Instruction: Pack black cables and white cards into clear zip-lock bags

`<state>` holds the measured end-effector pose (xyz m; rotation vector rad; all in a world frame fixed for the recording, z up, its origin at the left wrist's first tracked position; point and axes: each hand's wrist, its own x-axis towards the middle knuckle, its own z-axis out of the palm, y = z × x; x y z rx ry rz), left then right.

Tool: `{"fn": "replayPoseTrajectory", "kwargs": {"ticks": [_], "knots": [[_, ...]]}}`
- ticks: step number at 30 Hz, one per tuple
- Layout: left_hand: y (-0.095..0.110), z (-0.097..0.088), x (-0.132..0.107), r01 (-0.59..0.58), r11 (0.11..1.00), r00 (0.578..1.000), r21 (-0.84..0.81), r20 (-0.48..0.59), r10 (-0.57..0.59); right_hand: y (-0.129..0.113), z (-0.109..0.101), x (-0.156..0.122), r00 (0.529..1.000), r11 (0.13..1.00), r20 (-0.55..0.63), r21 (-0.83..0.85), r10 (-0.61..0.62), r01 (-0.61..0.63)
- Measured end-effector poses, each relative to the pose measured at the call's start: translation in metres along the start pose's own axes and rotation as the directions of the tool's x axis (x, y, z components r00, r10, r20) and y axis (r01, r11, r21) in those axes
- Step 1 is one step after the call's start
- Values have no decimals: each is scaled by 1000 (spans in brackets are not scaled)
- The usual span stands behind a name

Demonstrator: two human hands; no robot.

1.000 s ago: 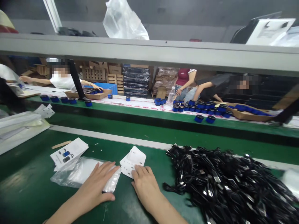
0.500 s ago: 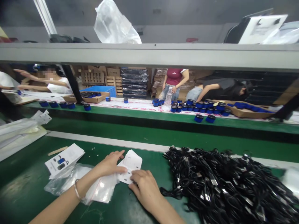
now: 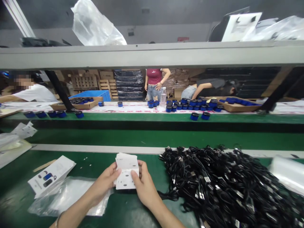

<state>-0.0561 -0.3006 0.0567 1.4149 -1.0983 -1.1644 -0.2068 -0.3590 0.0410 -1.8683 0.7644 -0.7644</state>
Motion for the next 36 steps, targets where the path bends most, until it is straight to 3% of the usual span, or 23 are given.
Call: {"fn": "replayPoseTrajectory", "kwargs": {"ticks": [4, 8, 10, 13, 15, 18, 22, 24, 28, 32, 36], "knots": [[-3, 24, -18, 20, 990, 994, -137, -100, -34, -7, 3, -8, 995, 978, 46, 187, 84, -91], [-2, 31, -25, 60, 977, 990, -206, -116, -85, -12, -6, -13, 995, 966, 58, 245, 76, -88], [4, 27, -27, 102, 943, 991, -316, -53, -125, -13, -14, -13, 999, 952, 29, 303, 40, -47], [15, 18, -32, 285, 731, 958, -620, 171, -229, -14, -24, -15, 997, 967, -29, 246, -65, 70], [18, 16, -35, 372, 652, 928, -661, 259, -267, -14, -29, -17, 985, 975, -11, 139, -171, 171], [13, 19, -40, 378, 802, 925, -463, 221, -309, -17, -34, -21, 974, 976, 79, 45, -214, 211], [2, 29, -42, 275, 902, 961, -333, 84, -262, -24, -43, -23, 981, 951, 192, 298, 29, -87], [-1, 34, -43, 191, 937, 980, -294, 4, -199, -29, -45, -25, 967, 941, 236, 295, 94, -163], [-4, 46, -48, 57, 985, 991, -162, -109, -75, -35, -37, -36, 997, 999, 76, -44, 24, -21], [-3, 53, -54, 18, 999, 983, -31, -182, -24, -34, -27, -47, 999, 996, 22, -80, -27, 28], [-4, 56, -57, -142, 953, 924, 269, -309, 225, -29, -24, -55, 1000, 987, 24, -162, 11, -7]]}}
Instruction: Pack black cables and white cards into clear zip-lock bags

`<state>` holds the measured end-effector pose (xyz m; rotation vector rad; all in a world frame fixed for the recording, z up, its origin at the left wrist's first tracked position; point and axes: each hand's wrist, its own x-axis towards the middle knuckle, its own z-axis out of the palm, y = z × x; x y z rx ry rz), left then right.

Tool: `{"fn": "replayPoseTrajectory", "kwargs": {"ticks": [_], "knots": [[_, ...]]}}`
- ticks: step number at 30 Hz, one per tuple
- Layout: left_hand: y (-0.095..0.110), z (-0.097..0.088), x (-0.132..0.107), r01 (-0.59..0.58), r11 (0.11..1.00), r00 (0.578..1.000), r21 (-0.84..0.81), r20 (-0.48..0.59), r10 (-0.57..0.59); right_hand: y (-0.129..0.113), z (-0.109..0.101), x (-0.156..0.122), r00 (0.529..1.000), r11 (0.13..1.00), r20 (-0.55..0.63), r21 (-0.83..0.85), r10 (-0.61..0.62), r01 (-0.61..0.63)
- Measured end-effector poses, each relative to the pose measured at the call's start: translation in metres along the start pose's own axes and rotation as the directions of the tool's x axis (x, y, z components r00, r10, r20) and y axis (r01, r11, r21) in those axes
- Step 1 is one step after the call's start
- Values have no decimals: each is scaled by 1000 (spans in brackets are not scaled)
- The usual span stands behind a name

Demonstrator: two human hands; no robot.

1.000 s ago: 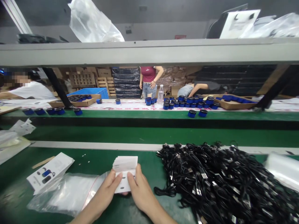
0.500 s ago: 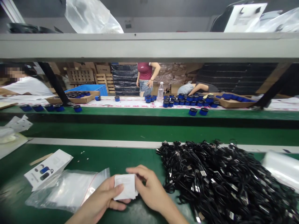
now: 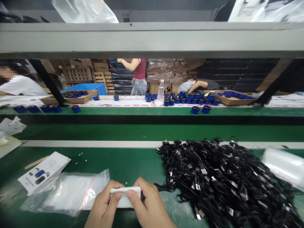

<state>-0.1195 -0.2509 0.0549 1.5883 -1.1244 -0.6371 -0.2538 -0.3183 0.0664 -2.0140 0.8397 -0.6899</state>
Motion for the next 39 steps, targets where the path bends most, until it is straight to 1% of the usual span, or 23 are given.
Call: {"fn": "replayPoseTrajectory", "kwargs": {"ticks": [2, 4, 6, 7, 8, 10, 12, 13, 14, 16, 17, 19, 21, 24, 26, 29, 31, 33, 34, 35, 36, 38, 39], "knots": [[-1, 3, -1, -104, 992, 990, 75, -91, 110, 0, 2, -1, 997, 998, -52, -26, -60, 58], [-2, 6, -1, -162, 981, 969, 105, -172, 179, -3, 4, 0, 984, 991, -120, -52, -131, 126], [-1, 8, -1, -137, 987, 969, 82, -196, 151, -7, 6, 2, 978, 992, -166, -55, -122, 114], [-1, 7, -1, -93, 995, 980, 45, -173, 100, -10, 7, 2, 982, 997, -170, -32, -79, 75], [0, 7, -1, -39, 999, 990, 0, -136, 39, -12, 8, 2, 990, 1000, -142, 18, -18, 21], [2, 4, -1, 67, 995, 995, -69, -66, -72, -15, 10, 0, 991, 978, -21, 166, 134, -129], [3, 3, -3, 130, 986, 990, -102, -41, -135, -16, 14, -3, 969, 938, 85, 243, 232, -246], [3, 2, -4, 145, 983, 988, -110, -44, -150, -15, 16, -5, 966, 939, 83, 228, 243, -256], [2, 3, -4, 148, 982, 987, -119, -48, -155, -15, 19, -6, 973, 957, 43, 178, 227, -231], [1, 4, -4, 136, 981, 988, -136, -58, -145, -12, 22, -8, 989, 989, -34, 49, 142, -141], [1, 5, -3, 131, 982, 988, -137, -59, -140, -11, 22, -7, 991, 991, -33, 31, 128, -127], [0, 5, 1, 141, 981, 989, -133, -28, -146, -7, 20, -4, 983, 977, 28, 112, 180, -182], [0, 4, 7, 187, 977, 982, -102, 43, -184, -4, 15, 2, 968, 929, 125, 278, 216, -243], [1, -2, 17, 259, 963, 961, -75, 123, -249, 0, 6, 13, 958, 836, 242, 484, 153, -257], [1, -6, 23, 284, 955, 954, -86, 125, -272, 1, 2, 19, 954, 814, 263, 517, 144, -265], [-2, -11, 26, 288, 944, 954, -163, 133, -268, 0, -1, 26, 967, 879, 215, 422, 140, -221], [-6, -13, 25, 280, 930, 958, -239, 126, -256, -1, -2, 30, 985, 952, 135, 270, 111, -144], [-9, -15, 24, 268, 910, 963, -315, 91, -252, -2, -2, 33, 1000, 998, 15, 63, 21, -22], [-9, -15, 24, 275, 886, 961, -374, 83, -264, -2, -2, 34, 998, 998, -30, -36, -55, 54], [-9, -16, 24, 298, 837, 954, -459, 106, -282, -2, -1, 34, 990, 985, -42, -116, -137, 132], [-8, -17, 23, 335, 758, 941, -559, 161, -297, -3, 1, 35, 977, 963, -27, -174, -213, 205], [-4, -17, 24, 437, 532, 898, -725, 315, -308, -3, 5, 33, 949, 922, 43, -229, -312, 313], [-3, -17, 24, 487, 419, 870, -766, 384, -308, -3, 7, 31, 940, 912, 79, -228, -332, 341]]}}
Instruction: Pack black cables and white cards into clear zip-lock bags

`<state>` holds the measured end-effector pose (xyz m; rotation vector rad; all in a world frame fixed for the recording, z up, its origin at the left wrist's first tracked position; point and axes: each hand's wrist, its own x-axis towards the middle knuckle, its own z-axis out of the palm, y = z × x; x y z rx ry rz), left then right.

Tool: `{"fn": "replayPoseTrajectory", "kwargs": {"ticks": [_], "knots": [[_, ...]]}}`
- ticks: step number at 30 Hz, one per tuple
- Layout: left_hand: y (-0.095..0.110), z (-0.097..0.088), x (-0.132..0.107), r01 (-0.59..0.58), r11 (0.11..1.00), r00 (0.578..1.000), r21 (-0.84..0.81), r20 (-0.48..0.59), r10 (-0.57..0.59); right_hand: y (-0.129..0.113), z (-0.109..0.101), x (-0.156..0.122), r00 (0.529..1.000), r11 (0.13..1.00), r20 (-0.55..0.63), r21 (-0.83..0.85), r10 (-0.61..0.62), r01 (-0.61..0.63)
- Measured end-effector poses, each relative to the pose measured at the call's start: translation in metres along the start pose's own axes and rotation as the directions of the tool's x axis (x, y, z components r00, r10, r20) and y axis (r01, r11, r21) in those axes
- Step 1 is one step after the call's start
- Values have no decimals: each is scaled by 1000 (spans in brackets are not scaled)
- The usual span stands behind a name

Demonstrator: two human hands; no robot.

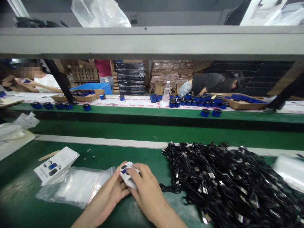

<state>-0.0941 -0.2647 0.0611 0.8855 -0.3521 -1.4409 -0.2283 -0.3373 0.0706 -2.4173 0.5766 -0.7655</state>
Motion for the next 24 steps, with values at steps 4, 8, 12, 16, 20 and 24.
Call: {"fn": "replayPoseTrajectory", "kwargs": {"ticks": [4, 8, 12, 16, 20, 24], "knots": [[-2, 0, 1, 106, 977, 993, -183, -40, -115, -5, 3, -9, 997, 984, 60, 171, 42, -51], [-8, -3, 2, 18, 989, 1000, -149, -5, -19, -10, -1, -8, 917, 833, -40, 434, 398, -343], [-11, -2, 2, -25, 1000, 1000, -9, -11, 25, -9, -5, 1, 848, 578, 236, 642, 475, -503], [-9, -7, 4, -131, 945, 977, 299, -123, 174, 0, -7, 8, 883, 758, 233, 453, 409, -470], [5, -20, 1, -291, 688, 861, 665, -132, 492, 11, -10, 18, 959, 957, 24, -88, 281, -278], [15, -32, -6, -219, 462, 845, 859, -69, 530, 21, -1, 29, 983, 950, 47, -269, 177, -158]]}}
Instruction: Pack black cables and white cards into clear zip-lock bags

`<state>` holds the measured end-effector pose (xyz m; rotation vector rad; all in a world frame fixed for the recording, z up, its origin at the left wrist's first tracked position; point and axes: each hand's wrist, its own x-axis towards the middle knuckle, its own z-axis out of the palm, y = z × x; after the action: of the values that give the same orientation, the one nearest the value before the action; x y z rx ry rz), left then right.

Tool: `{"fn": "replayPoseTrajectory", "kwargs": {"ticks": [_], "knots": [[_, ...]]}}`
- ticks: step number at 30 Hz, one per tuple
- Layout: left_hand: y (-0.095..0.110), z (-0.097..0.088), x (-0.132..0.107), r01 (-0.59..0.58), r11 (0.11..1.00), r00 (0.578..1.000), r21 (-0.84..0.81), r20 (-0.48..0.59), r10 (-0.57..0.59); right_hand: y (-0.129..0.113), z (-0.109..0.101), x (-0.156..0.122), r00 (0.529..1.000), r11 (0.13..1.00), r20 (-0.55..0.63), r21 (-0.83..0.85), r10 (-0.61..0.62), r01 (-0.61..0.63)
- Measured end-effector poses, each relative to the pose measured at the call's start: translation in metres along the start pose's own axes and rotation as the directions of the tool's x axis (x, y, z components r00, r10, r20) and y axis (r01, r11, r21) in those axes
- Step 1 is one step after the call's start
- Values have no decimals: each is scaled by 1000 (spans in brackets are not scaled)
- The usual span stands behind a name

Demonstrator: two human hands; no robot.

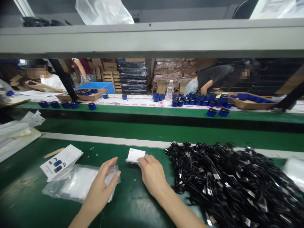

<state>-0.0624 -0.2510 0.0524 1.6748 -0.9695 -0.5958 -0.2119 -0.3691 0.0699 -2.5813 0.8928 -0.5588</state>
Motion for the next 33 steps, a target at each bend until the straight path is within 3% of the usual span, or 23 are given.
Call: {"fn": "replayPoseTrajectory", "kwargs": {"ticks": [4, 7, 16, 21, 26, 29, 33], "knots": [[-6, -1, -2, -142, 974, 987, 175, 96, 127, 3, 14, 0, 994, 995, 79, -52, -75, 80], [-10, 0, -2, -189, 952, 978, 241, 133, 160, 4, 17, -5, 993, 996, 94, -48, -70, 75], [-18, -1, -1, -239, 914, 969, 327, 140, 203, 9, 14, 15, 987, 986, 84, 88, 133, -141], [-25, -3, -4, -278, 841, 959, 464, 181, 217, 12, 15, 20, 979, 970, 142, 171, 149, -173], [-31, -4, -6, -305, 778, 952, 549, 200, 232, -3, 18, 22, 977, 976, 111, 101, 184, -195], [-36, -4, -8, -310, 731, 951, 608, 188, 246, -11, 21, 25, 982, 983, 112, 85, 152, -162], [-47, -11, -9, -298, 645, 949, 704, 148, 277, -12, 18, 16, 987, 998, 160, 59, -30, 21]]}}
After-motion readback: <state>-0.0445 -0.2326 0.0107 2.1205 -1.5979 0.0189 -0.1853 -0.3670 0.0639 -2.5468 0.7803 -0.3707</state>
